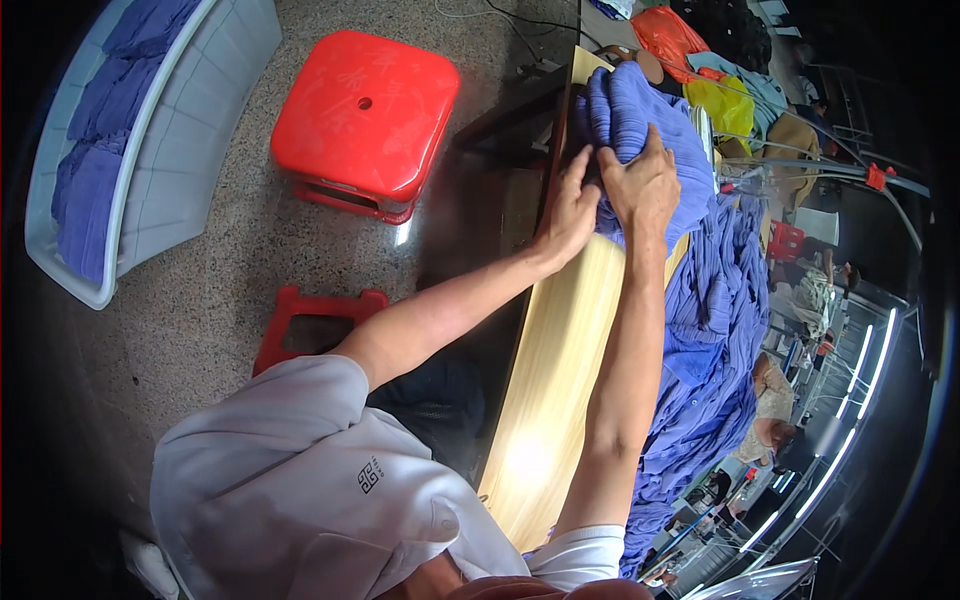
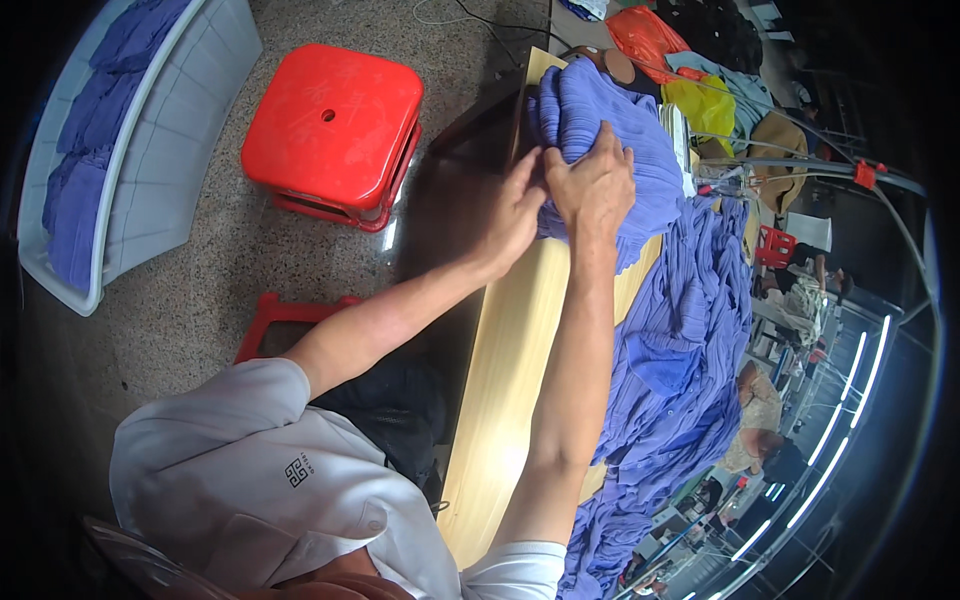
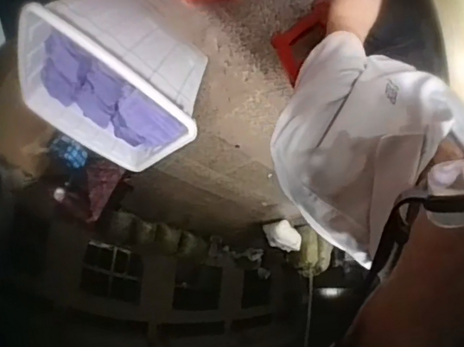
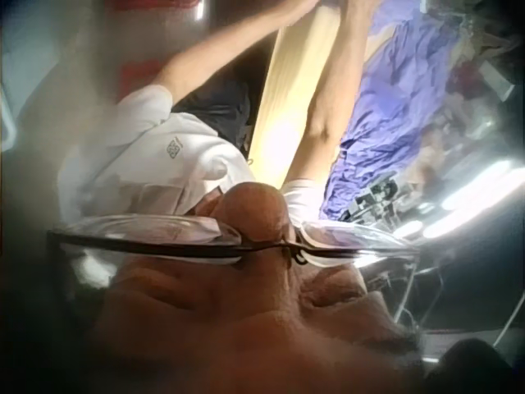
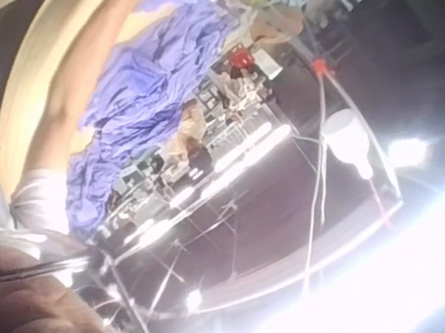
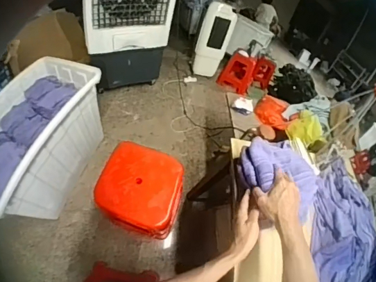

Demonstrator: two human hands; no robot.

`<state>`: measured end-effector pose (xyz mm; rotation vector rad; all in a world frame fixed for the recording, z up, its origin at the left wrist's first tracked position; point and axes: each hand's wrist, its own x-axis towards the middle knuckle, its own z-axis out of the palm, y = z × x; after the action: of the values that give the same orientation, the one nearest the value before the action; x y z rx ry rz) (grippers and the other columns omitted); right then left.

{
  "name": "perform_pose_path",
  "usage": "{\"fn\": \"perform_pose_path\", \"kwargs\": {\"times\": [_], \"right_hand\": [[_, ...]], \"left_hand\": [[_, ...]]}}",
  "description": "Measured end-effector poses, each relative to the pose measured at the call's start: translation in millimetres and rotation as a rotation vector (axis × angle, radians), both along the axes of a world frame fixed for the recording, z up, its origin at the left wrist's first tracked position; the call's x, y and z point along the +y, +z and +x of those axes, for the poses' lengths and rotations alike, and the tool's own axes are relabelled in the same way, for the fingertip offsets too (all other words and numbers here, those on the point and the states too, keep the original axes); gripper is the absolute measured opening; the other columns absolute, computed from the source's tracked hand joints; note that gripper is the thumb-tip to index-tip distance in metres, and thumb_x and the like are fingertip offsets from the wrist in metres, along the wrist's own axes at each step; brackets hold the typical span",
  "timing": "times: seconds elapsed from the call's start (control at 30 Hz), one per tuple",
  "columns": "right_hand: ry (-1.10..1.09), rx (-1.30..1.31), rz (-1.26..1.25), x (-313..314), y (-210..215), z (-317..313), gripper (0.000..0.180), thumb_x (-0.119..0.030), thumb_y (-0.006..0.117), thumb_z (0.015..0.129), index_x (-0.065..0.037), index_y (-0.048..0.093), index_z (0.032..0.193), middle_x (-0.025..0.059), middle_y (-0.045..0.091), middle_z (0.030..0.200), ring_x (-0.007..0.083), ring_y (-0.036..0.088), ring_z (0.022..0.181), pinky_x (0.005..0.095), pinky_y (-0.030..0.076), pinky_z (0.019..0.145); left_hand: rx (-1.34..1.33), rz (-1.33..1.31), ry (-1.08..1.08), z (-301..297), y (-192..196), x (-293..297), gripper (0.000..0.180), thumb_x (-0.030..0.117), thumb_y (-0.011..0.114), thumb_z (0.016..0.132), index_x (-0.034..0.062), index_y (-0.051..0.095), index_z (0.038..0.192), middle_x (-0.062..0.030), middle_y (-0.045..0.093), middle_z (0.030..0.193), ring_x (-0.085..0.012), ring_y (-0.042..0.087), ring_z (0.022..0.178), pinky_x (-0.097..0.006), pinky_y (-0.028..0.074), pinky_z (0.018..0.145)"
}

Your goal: The recorder is inspecting and sorting purple garments on a wooden table in a workshop.

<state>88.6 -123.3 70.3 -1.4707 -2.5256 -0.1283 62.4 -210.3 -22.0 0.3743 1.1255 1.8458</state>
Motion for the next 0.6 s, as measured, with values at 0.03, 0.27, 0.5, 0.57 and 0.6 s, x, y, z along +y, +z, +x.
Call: {"fn": "perform_pose_path", "kwargs": {"times": [0.03,0.27,0.5,0.57,0.6], "right_hand": [[-0.068,0.023,-0.087,2.3,7.5,-4.0,0.078,-0.042,0.078,0.085,0.003,0.064,0.147,0.0336,0.074,0.128,0.0519,0.068,0.128,0.0530,0.053,0.113],[-0.089,0.371,-0.293,52.1,19.2,46.3,0.051,-0.038,0.073,0.089,0.001,0.077,0.122,0.0251,0.081,0.103,0.0390,0.078,0.098,0.0467,0.057,0.094],[-0.092,0.283,-0.285,27.7,12.6,33.4,0.064,-0.041,0.076,0.087,-0.001,0.071,0.137,0.0297,0.080,0.110,0.0473,0.076,0.111,0.0486,0.057,0.102],[-0.078,0.151,-0.172,9.7,-0.3,18.8,0.076,-0.042,0.074,0.090,0.000,0.059,0.152,0.0313,0.069,0.140,0.0460,0.066,0.135,0.0465,0.051,0.115],[0.007,0.122,-0.018,4.7,-15.2,17.7,0.078,-0.043,0.072,0.093,0.000,0.055,0.156,0.0298,0.064,0.151,0.0444,0.061,0.141,0.0437,0.049,0.118]], "left_hand": [[0.200,0.000,0.016,-0.4,-0.5,-1.4,0.058,0.010,0.054,0.110,-0.0037,0.044,0.165,-0.0241,0.051,0.166,-0.0309,0.050,0.153,-0.039,0.037,0.127],[0.341,0.222,0.033,30.7,19.8,12.6,0.060,0.021,0.054,0.114,0.0008,0.039,0.168,-0.0219,0.041,0.170,-0.0330,0.035,0.162,-0.042,0.026,0.133],[-0.230,0.175,-0.017,24.2,-8.9,17.7,0.065,0.056,0.044,0.119,0.0060,0.043,0.159,-0.0099,0.049,0.154,-0.0202,0.044,0.144,-0.036,0.033,0.123],[-0.120,0.122,-0.082,8.9,-23.8,14.6,0.068,0.059,0.040,0.119,0.0051,0.042,0.160,-0.0094,0.049,0.153,-0.0193,0.043,0.143,-0.034,0.032,0.122],[-0.123,0.131,-0.064,4.6,-28.0,14.5,0.063,0.056,0.041,0.119,0.0048,0.046,0.156,-0.0101,0.053,0.147,-0.0191,0.047,0.139,-0.034,0.036,0.119]]}}
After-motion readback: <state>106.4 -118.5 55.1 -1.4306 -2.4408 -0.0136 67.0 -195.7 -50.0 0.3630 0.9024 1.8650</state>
